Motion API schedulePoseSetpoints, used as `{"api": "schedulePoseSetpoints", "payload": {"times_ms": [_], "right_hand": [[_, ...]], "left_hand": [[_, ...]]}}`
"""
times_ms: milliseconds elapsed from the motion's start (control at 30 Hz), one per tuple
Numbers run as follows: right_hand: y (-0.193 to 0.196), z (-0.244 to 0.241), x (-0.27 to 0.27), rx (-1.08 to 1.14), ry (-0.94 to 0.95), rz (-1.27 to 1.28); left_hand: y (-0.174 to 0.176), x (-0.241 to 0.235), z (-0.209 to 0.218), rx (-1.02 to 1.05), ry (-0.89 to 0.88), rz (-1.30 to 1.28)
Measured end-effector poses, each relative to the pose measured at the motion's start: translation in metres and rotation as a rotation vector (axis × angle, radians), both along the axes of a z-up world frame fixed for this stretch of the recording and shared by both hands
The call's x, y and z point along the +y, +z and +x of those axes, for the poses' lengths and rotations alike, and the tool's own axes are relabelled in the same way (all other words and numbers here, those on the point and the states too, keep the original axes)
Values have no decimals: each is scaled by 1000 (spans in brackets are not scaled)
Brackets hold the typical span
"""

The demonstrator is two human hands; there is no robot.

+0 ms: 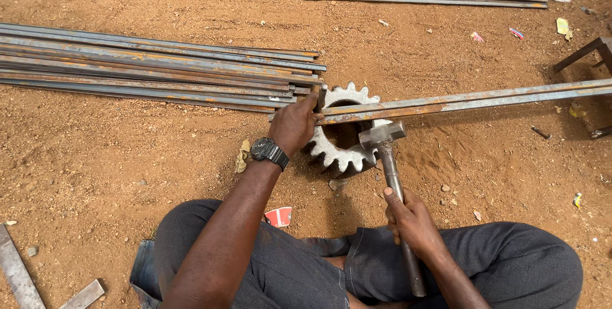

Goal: The person strikes metal rods with a hammer while holding them against a large gear on the ground. They move the rods along the gear and hit them at different points.

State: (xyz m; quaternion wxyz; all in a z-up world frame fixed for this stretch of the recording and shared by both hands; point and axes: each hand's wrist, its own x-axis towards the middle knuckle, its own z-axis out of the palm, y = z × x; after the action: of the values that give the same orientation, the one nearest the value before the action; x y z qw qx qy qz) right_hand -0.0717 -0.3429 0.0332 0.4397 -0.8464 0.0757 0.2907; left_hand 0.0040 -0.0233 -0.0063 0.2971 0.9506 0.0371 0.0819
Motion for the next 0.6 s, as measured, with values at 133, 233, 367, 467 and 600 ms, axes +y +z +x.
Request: {"api": "schedulePoseSetpoints", "payload": {"times_ms": [133,233,367,467,600], "right_hand": [[45,0,4,-289,122,-24],[100,5,6,-816,243,107],[179,19,18,-1186,291,650],[213,23,42,-1201,343,629],[195,32,76,-469,435,-351]], "left_hand": [[-6,-3,-3,-53,-22,37],[-9,-2,-7,-115,-30,43],[-11,-4,-5,-60,-54,50],[-9,-3,-3,-22,-56,31],[-2,-2,-5,-18,-35,22]]}}
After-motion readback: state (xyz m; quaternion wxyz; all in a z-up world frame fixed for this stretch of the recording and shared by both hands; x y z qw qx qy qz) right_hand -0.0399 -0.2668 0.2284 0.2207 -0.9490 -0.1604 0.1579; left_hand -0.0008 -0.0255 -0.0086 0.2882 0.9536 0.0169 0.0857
